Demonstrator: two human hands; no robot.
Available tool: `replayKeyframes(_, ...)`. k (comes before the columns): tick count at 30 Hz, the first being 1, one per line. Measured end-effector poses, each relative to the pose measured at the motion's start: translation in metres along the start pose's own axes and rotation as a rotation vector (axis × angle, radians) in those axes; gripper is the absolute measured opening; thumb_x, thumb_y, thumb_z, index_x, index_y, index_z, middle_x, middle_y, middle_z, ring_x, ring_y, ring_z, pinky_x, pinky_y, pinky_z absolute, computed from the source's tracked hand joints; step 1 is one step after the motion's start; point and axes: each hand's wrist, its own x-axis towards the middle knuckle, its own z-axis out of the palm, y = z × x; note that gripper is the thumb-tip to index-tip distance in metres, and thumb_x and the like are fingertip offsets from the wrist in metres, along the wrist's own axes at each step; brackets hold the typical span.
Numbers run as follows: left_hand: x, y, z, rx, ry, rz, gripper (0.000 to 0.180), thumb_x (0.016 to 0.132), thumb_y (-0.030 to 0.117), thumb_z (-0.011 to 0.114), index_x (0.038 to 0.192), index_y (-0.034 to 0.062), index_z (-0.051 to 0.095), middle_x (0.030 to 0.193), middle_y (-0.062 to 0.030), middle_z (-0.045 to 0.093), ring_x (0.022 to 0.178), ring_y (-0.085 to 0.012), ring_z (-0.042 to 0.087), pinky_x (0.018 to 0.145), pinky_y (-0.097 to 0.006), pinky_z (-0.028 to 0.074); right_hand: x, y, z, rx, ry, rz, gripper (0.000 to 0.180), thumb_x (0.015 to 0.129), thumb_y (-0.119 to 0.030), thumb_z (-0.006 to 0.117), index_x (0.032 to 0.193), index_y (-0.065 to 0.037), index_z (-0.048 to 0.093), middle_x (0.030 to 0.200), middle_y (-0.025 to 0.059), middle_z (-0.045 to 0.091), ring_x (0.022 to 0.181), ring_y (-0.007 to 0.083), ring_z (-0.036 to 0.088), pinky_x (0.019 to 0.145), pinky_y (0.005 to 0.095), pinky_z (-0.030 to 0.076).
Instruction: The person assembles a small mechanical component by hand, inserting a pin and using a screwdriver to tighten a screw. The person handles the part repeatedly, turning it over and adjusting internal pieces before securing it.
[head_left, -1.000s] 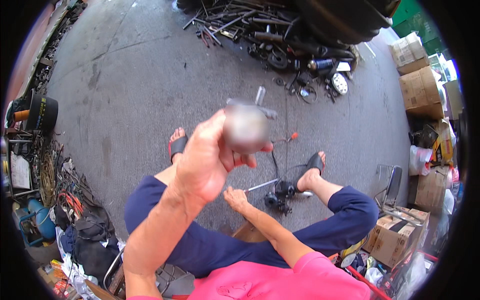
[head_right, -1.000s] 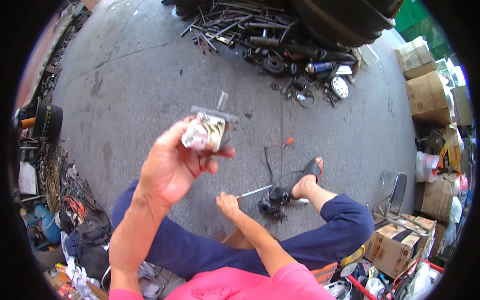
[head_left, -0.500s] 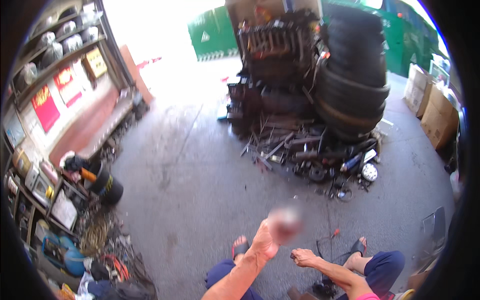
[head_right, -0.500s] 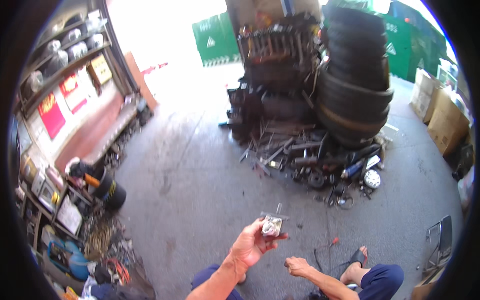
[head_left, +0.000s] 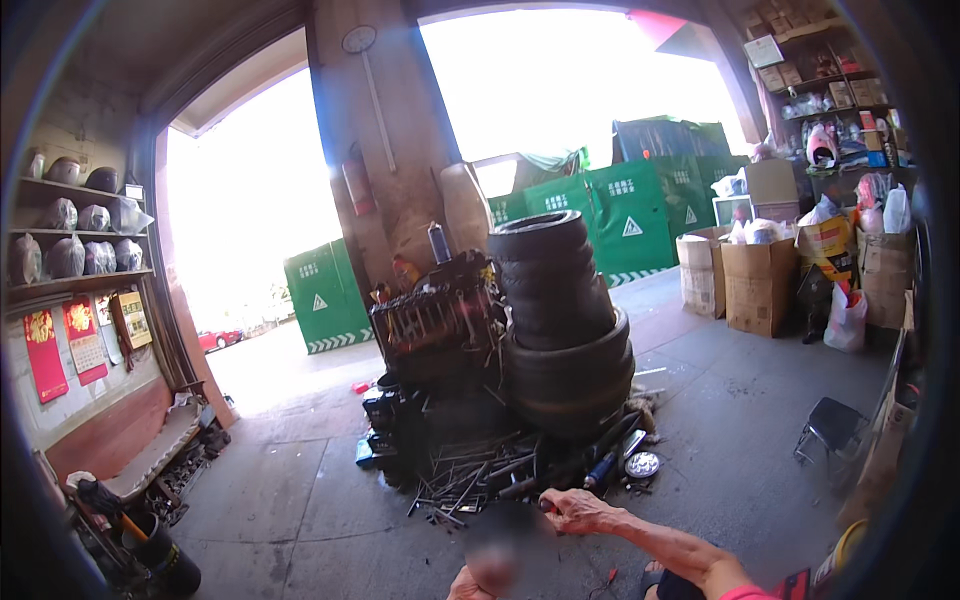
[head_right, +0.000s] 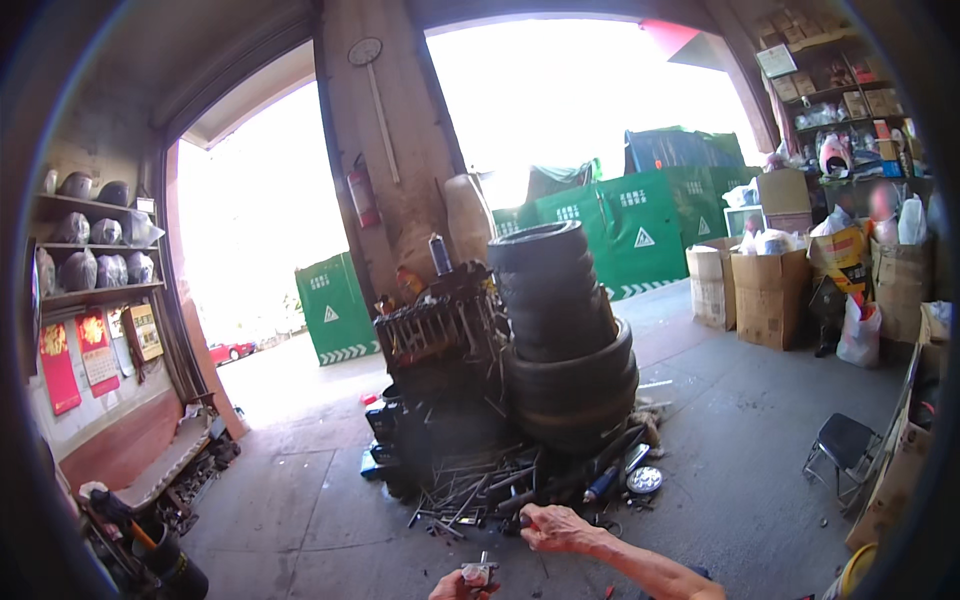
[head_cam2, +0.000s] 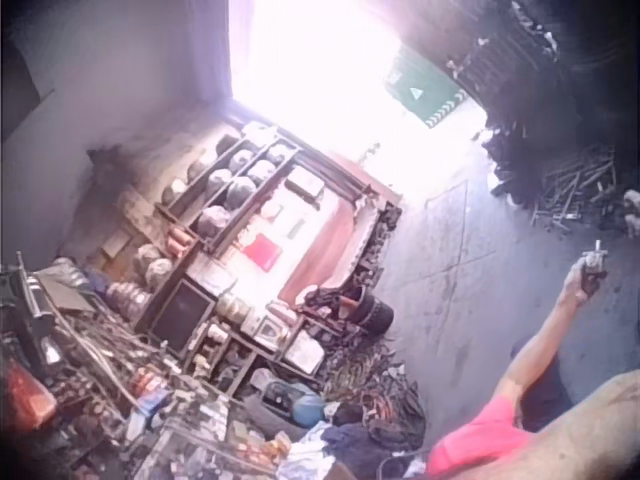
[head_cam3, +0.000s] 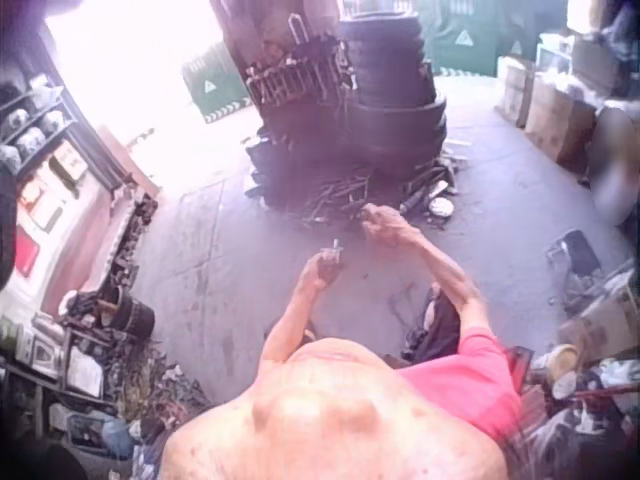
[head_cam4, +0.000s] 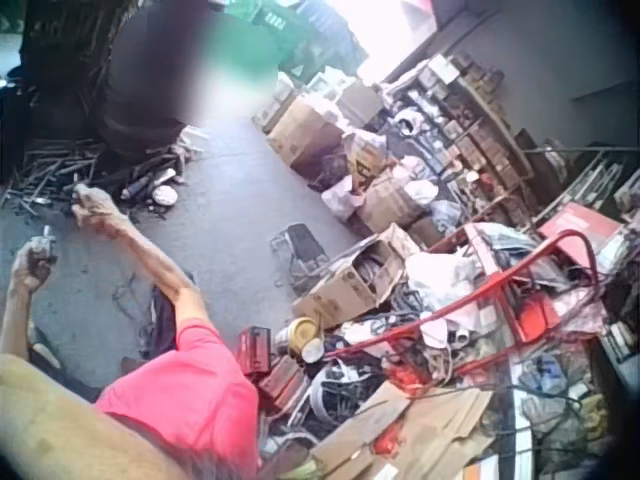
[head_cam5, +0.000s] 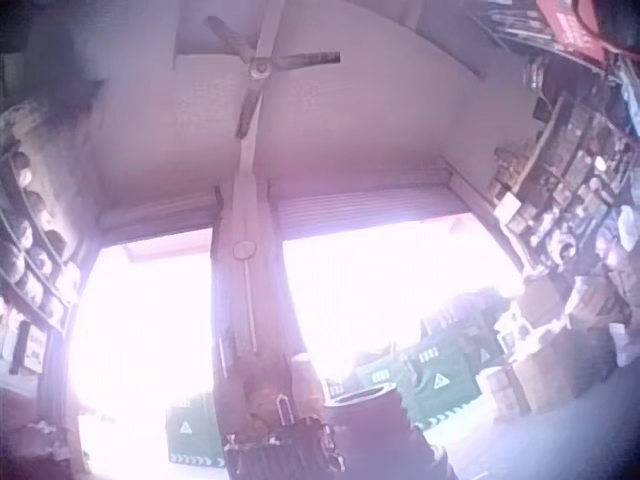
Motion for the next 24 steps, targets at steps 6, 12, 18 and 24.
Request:
replayKeyframes(6,-0.024,0.008,0.03,0.101,0.115,-0.035,0.01,0.085,0.016,0.054,0.087,0.0091,0.06,0.065,0.0012,0.052,0.052,-0.01,0.046,0.039,-0.021,0.033,-0.007,-0.045,-0.076,0.206,0.443,-0.06,0.028,0.084,-0.008,0.056,0.108,0.006,0.053,0.073,0.0119,0.068,0.068,0.0207,0.069,0.069,0.0315,0.054)
replayKeyframes(12,0.01,0.04,0.023,0.076,0.016,0.098,0.019,0.084,0.019,0.056,0.099,0.0075,0.06,0.075,-0.0003,0.062,0.06,-0.0157,0.058,0.046,-0.027,0.046,-0.025,-0.082,-0.107,0.454,0.751,-0.239,0.027,0.082,-0.002,0.054,0.106,0.008,0.052,0.069,0.0089,0.065,0.062,0.0158,0.067,0.061,0.0273,0.054)
replayKeyframes(18,0.002,0.05,0.006,-0.097,0.072,0.018,0.028,0.09,0.022,0.049,0.108,0.0037,0.06,0.089,-0.0091,0.064,0.099,-0.0361,0.062,0.058,-0.033,0.054,-0.057,-0.109,-0.1,0.435,1.062,-0.24,0.03,0.081,-0.007,0.053,0.11,0.004,0.053,0.081,0.0104,0.067,0.061,0.0117,0.063,0.056,0.0229,0.049)
replayKeyframes(24,-0.037,0.039,0.059,0.012,0.144,0.151,0.026,0.095,0.022,0.05,0.113,0.0043,0.056,0.1,-0.0102,0.064,0.099,-0.0347,0.063,0.06,-0.031,0.056,-0.053,-0.131,-0.093,0.41,1.279,-0.252,0.044,0.084,-0.017,0.052,0.122,0.005,0.047,0.089,0.0173,0.064,0.066,0.015,0.06,0.043,0.0169,0.04)
